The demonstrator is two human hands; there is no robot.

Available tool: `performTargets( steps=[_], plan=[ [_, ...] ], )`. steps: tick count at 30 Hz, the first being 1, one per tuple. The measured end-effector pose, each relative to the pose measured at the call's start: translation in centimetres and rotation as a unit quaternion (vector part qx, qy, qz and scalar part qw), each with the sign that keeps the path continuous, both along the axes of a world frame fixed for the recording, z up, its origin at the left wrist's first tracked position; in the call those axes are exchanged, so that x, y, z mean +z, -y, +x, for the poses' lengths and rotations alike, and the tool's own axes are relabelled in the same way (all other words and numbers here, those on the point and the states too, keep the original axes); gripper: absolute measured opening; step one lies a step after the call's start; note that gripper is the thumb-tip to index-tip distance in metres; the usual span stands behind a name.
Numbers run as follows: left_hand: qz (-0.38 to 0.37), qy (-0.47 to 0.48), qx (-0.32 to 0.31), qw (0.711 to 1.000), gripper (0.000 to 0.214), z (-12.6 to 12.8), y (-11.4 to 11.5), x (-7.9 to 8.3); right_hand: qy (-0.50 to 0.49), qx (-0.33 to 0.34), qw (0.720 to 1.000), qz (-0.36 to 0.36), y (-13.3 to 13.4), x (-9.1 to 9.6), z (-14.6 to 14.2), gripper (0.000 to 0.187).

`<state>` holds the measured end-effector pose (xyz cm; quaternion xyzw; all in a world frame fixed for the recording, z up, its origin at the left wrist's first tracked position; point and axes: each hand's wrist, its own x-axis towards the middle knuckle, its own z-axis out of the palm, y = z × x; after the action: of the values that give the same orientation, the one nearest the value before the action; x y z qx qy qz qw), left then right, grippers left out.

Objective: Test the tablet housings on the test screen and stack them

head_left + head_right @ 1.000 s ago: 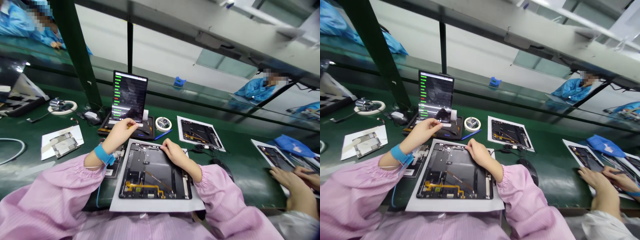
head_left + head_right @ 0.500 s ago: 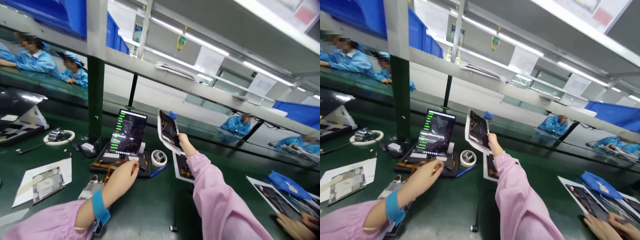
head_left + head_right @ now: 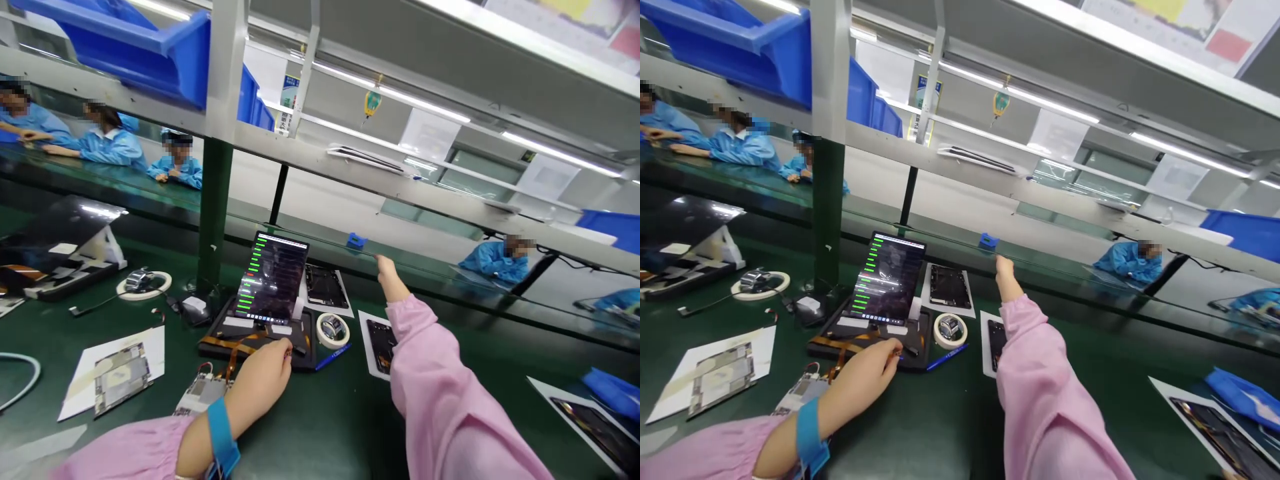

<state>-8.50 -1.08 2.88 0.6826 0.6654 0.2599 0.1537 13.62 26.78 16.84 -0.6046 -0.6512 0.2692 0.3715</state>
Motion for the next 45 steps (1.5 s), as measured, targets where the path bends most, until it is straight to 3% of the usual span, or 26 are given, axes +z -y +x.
performTargets(
  steps=[3,7,9,13,16,19,24,27,31,37,41,45],
  plan=[
    [0.000,-0.005,-0.011,1.000,0.027,-0.1,-0.1,-0.4,-0.007,0.075,0.995,-0.063,3.3,1.4,3.8,0.029],
    [-0.001,-0.030,-0.030,0.999,0.032,-0.5,0.0,-0.9,0.023,0.141,0.974,-0.178,8.8,1.6,11.8,0.030],
    [-0.009,-0.038,-0.046,0.998,0.034,-0.8,-0.1,-1.1,0.072,0.109,0.968,-0.214,11.0,0.7,16.1,0.032],
    [-0.041,-0.047,-0.081,0.995,0.037,-1.3,-0.7,-1.5,0.127,-0.056,0.961,-0.240,13.4,-3.2,22.6,0.024],
    [-0.055,-0.043,-0.089,0.994,0.038,-1.7,-1.2,-2.3,0.150,-0.143,0.940,-0.272,13.9,-6.7,24.6,0.027],
    [-0.054,-0.033,-0.090,0.994,0.038,-2.0,-1.5,-3.2,0.153,-0.184,0.929,-0.283,13.7,-9.2,24.9,0.031],
    [-0.052,-0.014,-0.093,0.994,0.033,-2.3,-1.8,-3.8,0.110,-0.195,0.940,-0.259,13.1,-10.4,25.0,0.033],
    [-0.045,0.002,-0.092,0.995,0.031,-2.2,-1.7,-3.5,0.071,-0.185,0.953,-0.229,13.0,-9.6,25.3,0.031],
    [-0.043,0.011,-0.090,0.995,0.031,-1.8,-1.5,-2.7,0.013,-0.165,0.968,-0.187,12.9,-6.8,24.7,0.032],
    [-0.033,0.031,-0.100,0.994,0.033,-1.7,-1.4,-2.5,-0.012,-0.140,0.984,-0.106,13.7,-1.7,19.5,0.022],
    [-0.042,0.057,-0.107,0.992,0.036,-2.1,-1.6,-2.6,0.009,-0.108,0.994,0.004,17.3,1.7,15.2,0.019],
    [-0.060,0.097,-0.110,0.987,0.038,-2.2,-1.5,-1.5,-0.030,-0.039,0.997,0.058,22.5,5.3,13.2,0.015]
  ],
)
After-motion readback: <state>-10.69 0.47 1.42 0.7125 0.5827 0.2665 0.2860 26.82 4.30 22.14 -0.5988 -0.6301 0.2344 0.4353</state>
